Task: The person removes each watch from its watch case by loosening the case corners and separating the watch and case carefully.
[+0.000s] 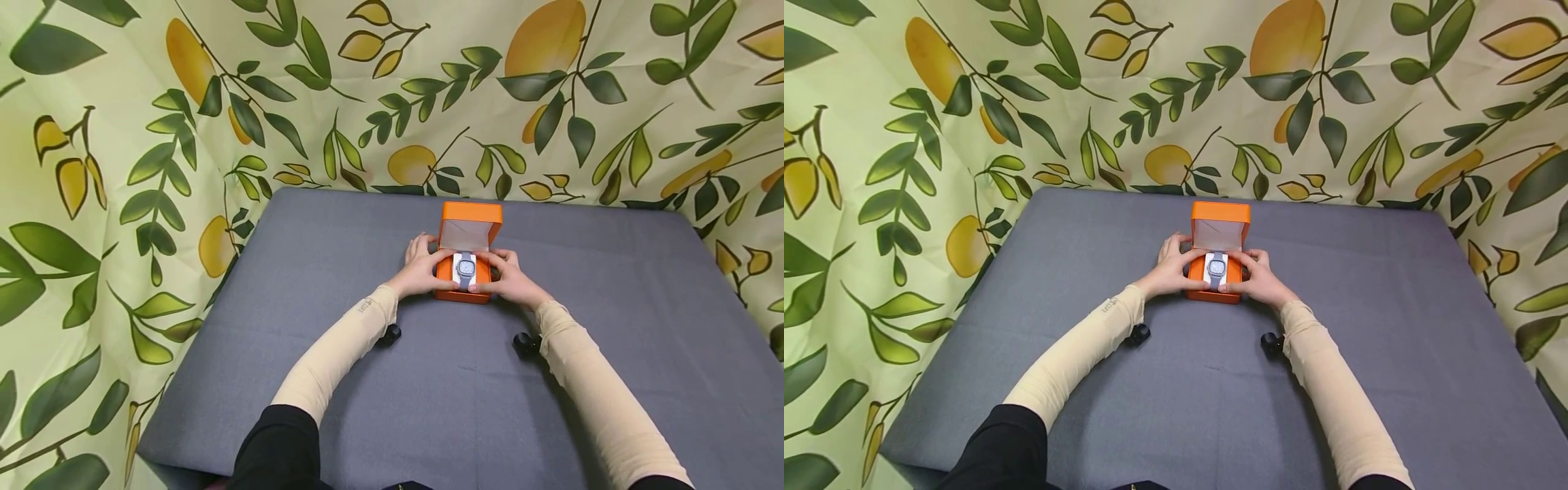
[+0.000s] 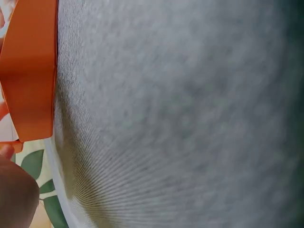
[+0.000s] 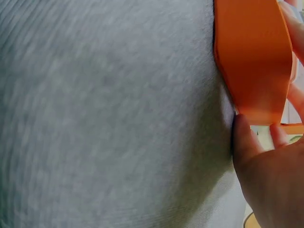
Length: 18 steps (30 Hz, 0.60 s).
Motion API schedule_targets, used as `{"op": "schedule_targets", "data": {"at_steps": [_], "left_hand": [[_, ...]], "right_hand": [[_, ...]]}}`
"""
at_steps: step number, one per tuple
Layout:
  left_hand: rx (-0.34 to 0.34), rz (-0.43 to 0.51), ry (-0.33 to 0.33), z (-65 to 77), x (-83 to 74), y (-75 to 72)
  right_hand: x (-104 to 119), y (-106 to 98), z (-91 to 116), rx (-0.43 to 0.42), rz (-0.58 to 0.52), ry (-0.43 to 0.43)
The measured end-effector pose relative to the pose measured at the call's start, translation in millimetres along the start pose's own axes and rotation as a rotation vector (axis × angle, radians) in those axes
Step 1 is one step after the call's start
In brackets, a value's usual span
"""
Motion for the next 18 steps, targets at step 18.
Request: {"op": "schedule_targets", "data": {"at_steps": [18], "left_hand": [[-0.067, -0.120, 0.117, 7.0, -14.4, -8.9]], "right_hand": [[6, -4, 5, -0.177, 0.157, -0.240]]}}
Point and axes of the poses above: each hand's wrist, its own z-axis away from the middle knuckle, its own y-axis out of the palm, x = y × z, the point moved 4 cm from there along -z, towards the middle knuckle, and after that the axes turned 8 degrees about -y, right-handed, at the moved point
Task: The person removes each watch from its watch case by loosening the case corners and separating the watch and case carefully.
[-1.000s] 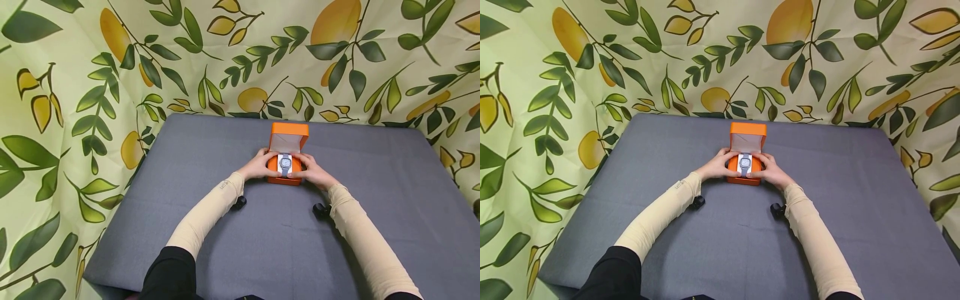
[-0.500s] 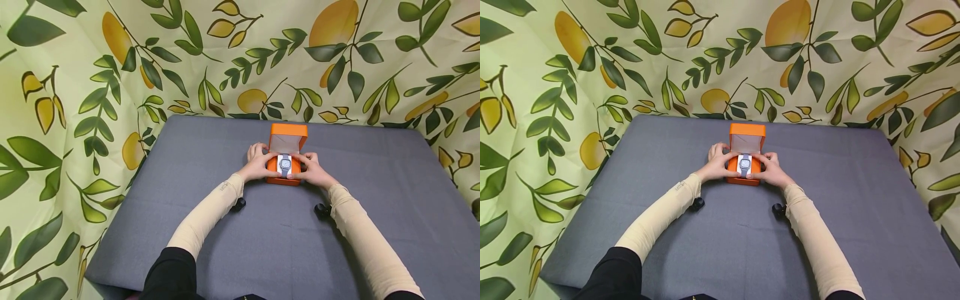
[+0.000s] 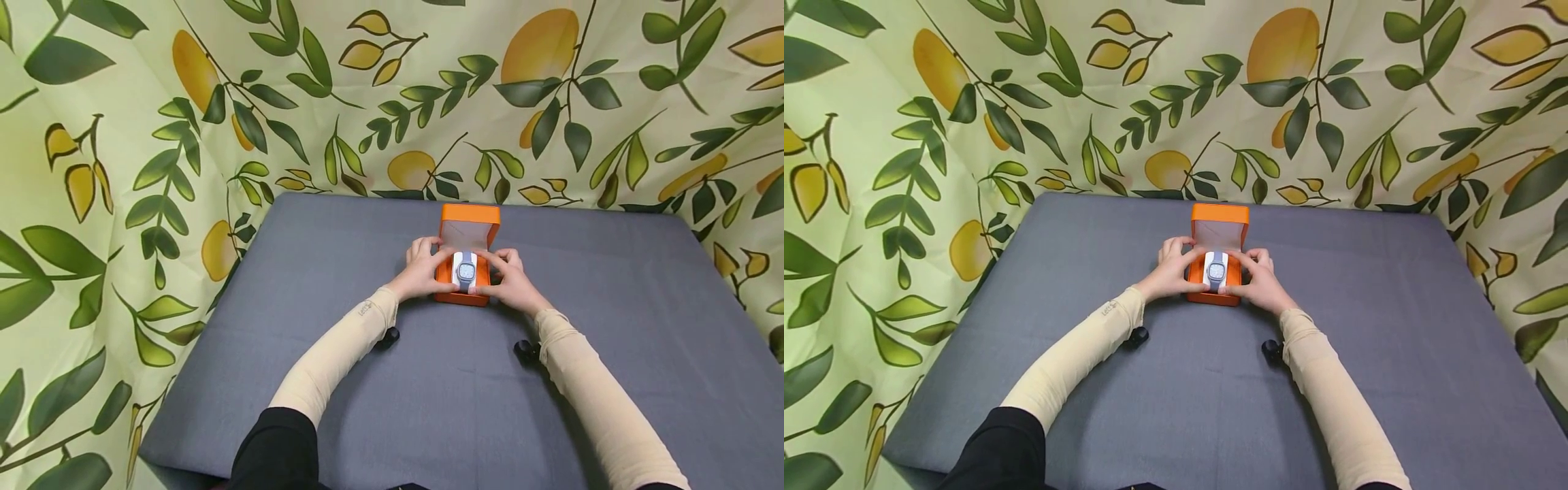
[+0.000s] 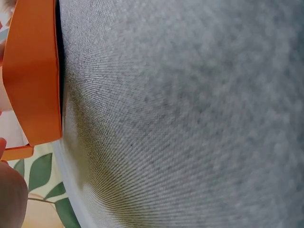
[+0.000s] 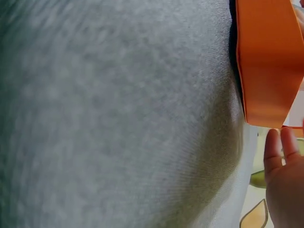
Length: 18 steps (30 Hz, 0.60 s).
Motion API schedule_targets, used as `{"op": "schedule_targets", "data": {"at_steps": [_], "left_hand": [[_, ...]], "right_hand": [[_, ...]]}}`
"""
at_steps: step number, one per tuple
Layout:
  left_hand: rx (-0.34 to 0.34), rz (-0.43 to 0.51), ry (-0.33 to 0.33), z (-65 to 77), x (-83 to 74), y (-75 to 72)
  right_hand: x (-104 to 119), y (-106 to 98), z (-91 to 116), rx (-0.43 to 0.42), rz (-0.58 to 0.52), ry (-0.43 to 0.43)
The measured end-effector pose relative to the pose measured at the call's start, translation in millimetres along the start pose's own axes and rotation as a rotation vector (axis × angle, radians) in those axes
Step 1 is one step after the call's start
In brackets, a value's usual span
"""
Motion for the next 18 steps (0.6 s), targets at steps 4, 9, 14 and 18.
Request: {"op": "schedule_targets", "data": {"at_steps": [4, 9, 14, 18], "left_hand": [[0.000, 0.025, 0.024, 1.8, -1.6, 0.9], [-0.025, 0.031, 0.051, 2.5, -4.5, -1.9], [-0.002, 0.133, 0.029, 3.2, -8.3, -7.8], [0.027, 0.217, 0.011, 5.3, -11.0, -12.7]], "right_hand": [[3, -1, 3, -0.055, 0.014, -0.062], [8, -4, 5, -0.106, 0.049, -0.097], [15, -8, 5, -0.126, 0.071, -0.129], [21, -13, 8, -0.116, 0.070, -0.142]]}}
Point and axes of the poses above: each hand's wrist, its own z-axis away from the middle knuckle, its own y-axis out of the palm, x = y × z, the point moved 4 cm from there along -z, towards the middle knuckle, and after that the axes turned 8 degrees about -y, right-handed, at the moved point
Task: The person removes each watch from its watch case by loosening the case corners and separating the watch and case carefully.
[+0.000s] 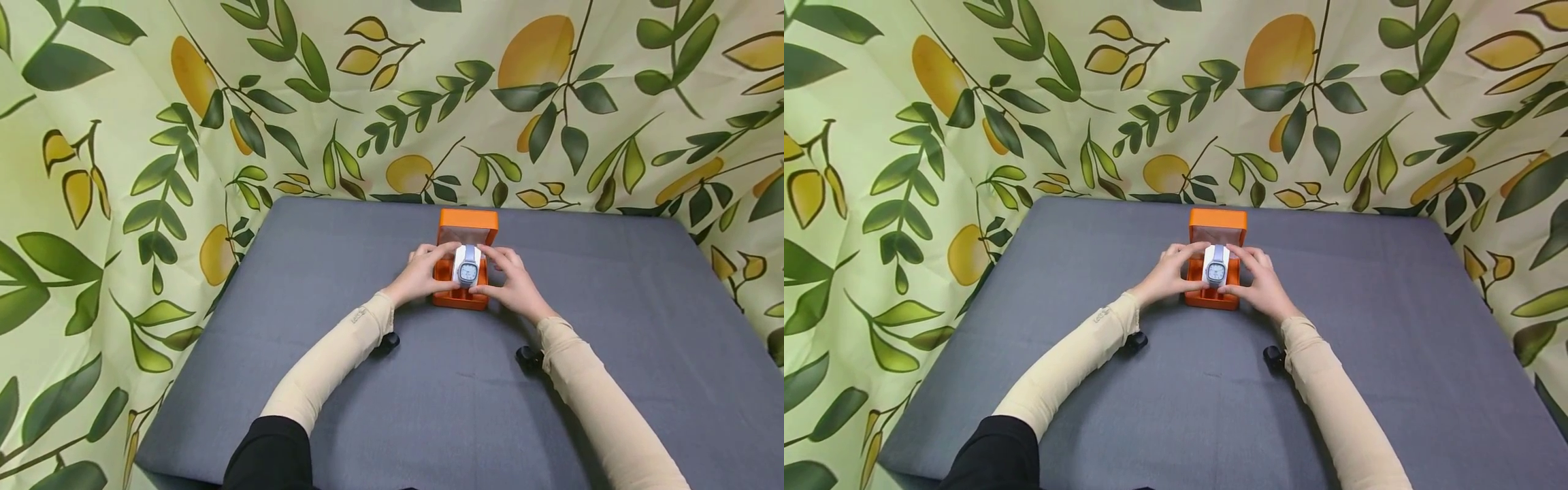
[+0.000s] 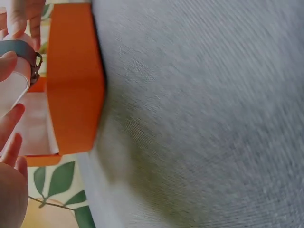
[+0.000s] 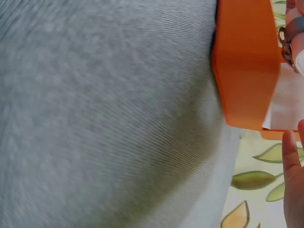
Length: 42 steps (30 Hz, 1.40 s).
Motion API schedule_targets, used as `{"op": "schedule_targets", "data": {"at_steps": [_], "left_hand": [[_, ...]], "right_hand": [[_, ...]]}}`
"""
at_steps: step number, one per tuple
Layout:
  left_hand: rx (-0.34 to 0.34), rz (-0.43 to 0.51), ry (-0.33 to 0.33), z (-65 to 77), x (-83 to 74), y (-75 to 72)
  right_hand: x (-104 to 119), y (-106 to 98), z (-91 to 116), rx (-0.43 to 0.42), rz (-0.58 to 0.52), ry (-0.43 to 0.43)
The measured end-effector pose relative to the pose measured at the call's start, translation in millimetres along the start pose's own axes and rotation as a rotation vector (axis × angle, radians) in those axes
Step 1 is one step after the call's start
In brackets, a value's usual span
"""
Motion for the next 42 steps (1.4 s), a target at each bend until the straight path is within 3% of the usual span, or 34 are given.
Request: {"op": "schedule_targets", "data": {"at_steps": [8, 16, 22, 26, 35, 38, 42], "left_hand": [[0.022, 0.182, 0.030, 5.2, -9.2, -4.5], [0.097, 0.454, -0.036, 22.9, -26.6, -12.8], [0.140, 0.555, -0.064, 39.0, -42.3, -24.0], [0.155, 0.604, -0.073, 43.3, -44.2, -23.2], [0.166, 0.626, -0.042, 48.0, -52.4, -21.1], [0.176, 0.612, -0.032, 48.9, -54.6, -20.5], [0.184, 0.593, -0.016, 49.8, -57.1, -20.3]], "right_hand": [[10, -13, 6, 0.000, -0.016, -0.007], [24, -22, 11, -0.036, -0.005, -0.092], [35, -24, 16, -0.029, -0.030, -0.113], [48, -24, 20, -0.010, -0.151, -0.113], [52, -13, 26, 0.010, -0.592, -0.043], [55, -10, 26, 0.027, -0.662, -0.048], [56, -8, 27, 0.042, -0.674, -0.007]]}}
Point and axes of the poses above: each hand's wrist, its own z-axis away from the middle knuckle, its own y-axis out of the palm, x = y × z, the point moved 4 cm from there along -z, towards the middle knuckle, and after that the axes turned 8 degrees about -y, right-handed, at the moved point
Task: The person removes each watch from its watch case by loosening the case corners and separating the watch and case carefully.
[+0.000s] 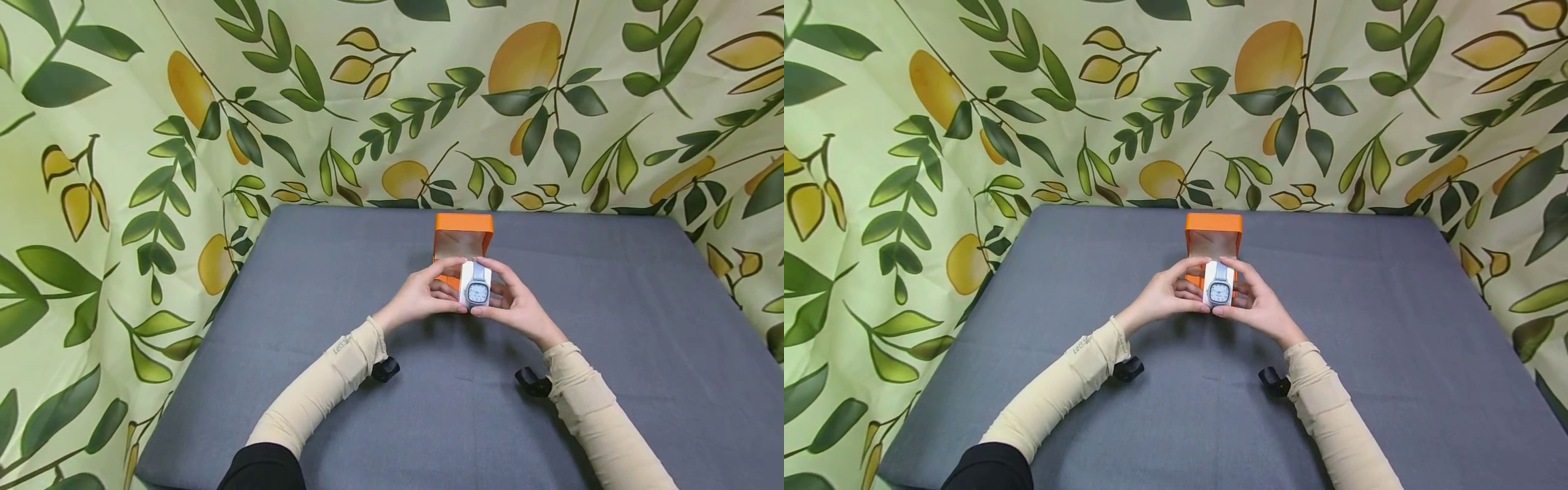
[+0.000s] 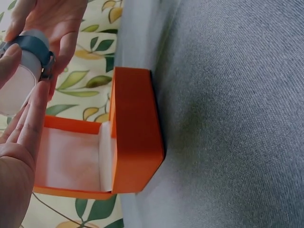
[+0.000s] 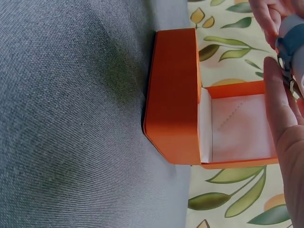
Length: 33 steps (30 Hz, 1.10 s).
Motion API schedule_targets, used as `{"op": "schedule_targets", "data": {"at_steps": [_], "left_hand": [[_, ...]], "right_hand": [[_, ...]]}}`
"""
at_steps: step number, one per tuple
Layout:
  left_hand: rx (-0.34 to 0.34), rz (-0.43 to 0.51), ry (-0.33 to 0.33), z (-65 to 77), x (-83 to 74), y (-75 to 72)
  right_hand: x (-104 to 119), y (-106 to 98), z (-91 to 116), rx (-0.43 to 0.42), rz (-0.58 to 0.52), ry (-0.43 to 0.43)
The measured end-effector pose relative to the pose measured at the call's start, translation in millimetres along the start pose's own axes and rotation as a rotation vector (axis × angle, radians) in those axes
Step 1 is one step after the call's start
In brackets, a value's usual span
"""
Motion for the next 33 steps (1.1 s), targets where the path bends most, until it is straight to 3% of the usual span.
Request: {"op": "schedule_targets", "data": {"at_steps": [15, 33], "left_hand": [[-0.008, -0.024, -0.010, -1.1, 4.7, -1.7], [0.005, -0.041, -0.008, 0.1, 12.0, -2.7]], "right_hand": [[-2, -8, 5, -0.055, 0.133, 0.049], [-6, -9, 8, -0.051, 0.167, 0.051]]}}
Point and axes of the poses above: each hand's wrist, its own z-axis away from the middle knuckle, its own y-axis out of the palm, x = y × z, the point moved 4 cm from there along -z, towards the middle knuckle, and after that the axes turned 8 degrees about -y, right-handed, at the moved point
